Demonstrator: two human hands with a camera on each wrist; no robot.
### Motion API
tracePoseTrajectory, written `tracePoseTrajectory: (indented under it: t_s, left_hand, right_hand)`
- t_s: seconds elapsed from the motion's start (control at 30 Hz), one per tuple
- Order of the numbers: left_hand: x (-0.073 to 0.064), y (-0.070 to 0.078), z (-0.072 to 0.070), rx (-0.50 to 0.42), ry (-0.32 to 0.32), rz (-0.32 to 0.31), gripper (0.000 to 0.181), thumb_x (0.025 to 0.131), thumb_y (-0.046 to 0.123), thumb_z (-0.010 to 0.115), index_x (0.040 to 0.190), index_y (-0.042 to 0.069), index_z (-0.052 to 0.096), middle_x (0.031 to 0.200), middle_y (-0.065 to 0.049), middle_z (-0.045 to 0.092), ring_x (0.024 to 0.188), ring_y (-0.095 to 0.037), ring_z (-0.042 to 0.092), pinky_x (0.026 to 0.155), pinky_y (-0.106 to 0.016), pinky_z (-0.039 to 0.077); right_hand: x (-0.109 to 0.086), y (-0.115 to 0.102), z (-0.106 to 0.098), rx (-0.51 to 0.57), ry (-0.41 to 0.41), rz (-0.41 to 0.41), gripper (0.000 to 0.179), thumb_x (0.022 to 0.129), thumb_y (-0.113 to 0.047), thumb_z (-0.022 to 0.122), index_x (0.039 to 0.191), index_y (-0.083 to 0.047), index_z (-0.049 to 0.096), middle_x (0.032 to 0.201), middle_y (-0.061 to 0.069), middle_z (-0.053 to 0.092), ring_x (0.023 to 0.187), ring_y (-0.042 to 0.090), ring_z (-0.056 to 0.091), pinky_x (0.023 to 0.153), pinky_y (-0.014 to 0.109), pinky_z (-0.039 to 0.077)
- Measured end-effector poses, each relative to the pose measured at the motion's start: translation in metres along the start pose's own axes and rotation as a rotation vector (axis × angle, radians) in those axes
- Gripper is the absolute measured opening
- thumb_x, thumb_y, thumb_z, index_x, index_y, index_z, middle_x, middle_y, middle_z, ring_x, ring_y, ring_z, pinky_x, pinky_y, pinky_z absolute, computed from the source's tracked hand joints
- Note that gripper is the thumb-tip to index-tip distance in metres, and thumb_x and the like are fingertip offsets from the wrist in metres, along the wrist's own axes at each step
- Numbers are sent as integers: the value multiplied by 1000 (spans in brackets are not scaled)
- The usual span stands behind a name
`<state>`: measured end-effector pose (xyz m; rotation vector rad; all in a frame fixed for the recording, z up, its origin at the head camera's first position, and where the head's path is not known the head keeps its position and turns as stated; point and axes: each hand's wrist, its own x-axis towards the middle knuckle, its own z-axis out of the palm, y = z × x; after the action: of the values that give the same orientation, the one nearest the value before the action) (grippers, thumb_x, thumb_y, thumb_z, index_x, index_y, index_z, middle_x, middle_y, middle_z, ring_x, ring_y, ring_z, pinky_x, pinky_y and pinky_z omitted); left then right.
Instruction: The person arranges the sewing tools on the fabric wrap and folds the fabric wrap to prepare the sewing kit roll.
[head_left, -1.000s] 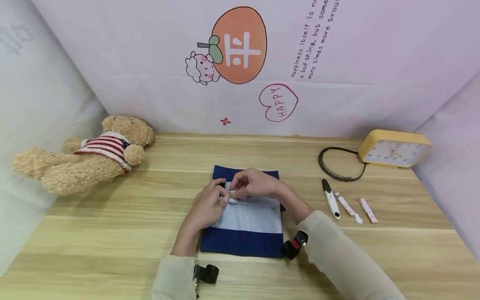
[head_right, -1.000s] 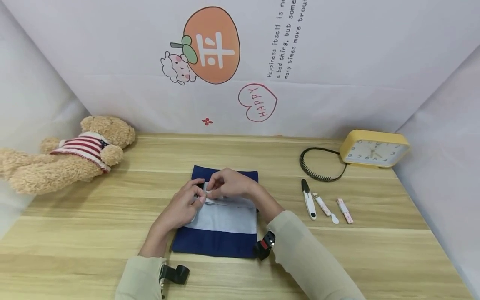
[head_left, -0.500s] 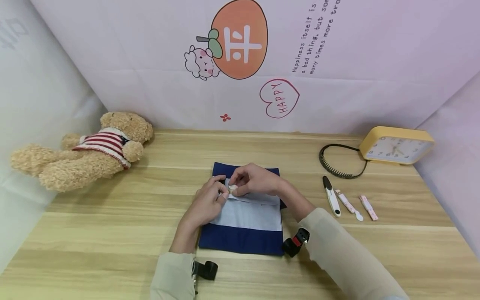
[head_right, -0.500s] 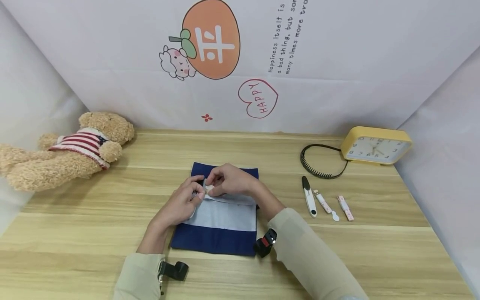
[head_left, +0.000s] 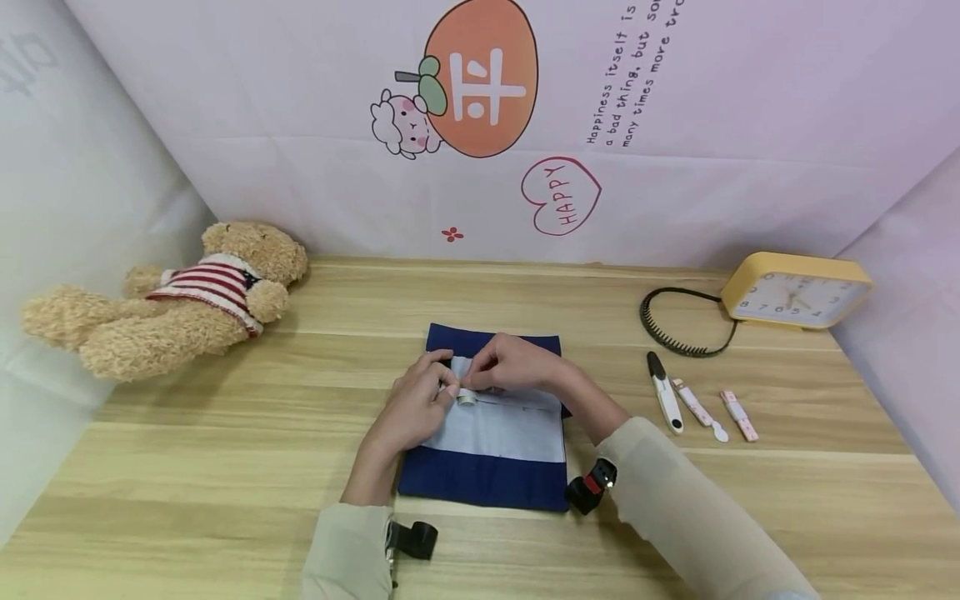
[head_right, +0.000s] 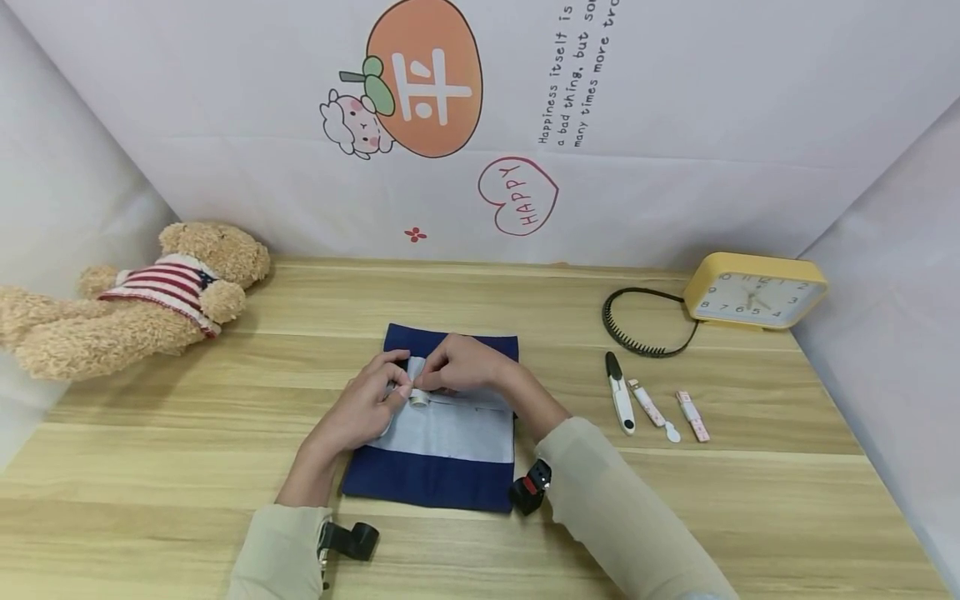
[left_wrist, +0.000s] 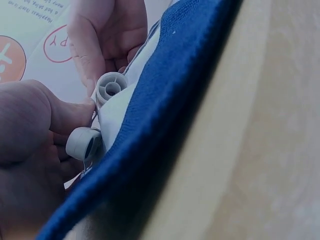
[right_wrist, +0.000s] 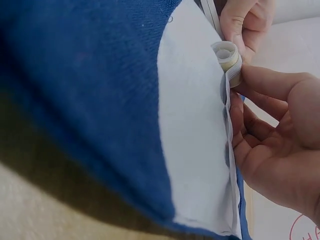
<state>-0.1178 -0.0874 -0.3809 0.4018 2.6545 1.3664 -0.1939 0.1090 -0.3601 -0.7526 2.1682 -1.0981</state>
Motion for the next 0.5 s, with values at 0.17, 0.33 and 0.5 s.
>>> tracePoseTrajectory:
  t_s: [0.17,0.33,0.5]
  left_hand:
    - [1,1,1,4,2,-6,9,103,7,57,94,7,60,155,-16,42,146,-38,32,117,-62,16]
    - [1,2,1,8,0,-17,9,102,7,58,94,7,62,155,-16,42,147,-38,31,117,-62,16]
    - [2,3,-1,-17,9,-34,9,102,7,60,94,6,63,154,-16,44,144,-38,35,116,-60,23]
  right_hand:
    - [-1,0,-1,-36,-19,-19,21,101,-14,63,90,-8,80,66,0,58,59,12,46,59,26,41]
    - [-2,2,-2,-35,-33,-37,20,100,-14,63,94,-6,81,70,1,62,60,12,47,60,26,42]
    - [-5,5,-3,2,-17,-29,20,102,-14,61,104,-6,79,86,3,69,69,16,58,66,29,52]
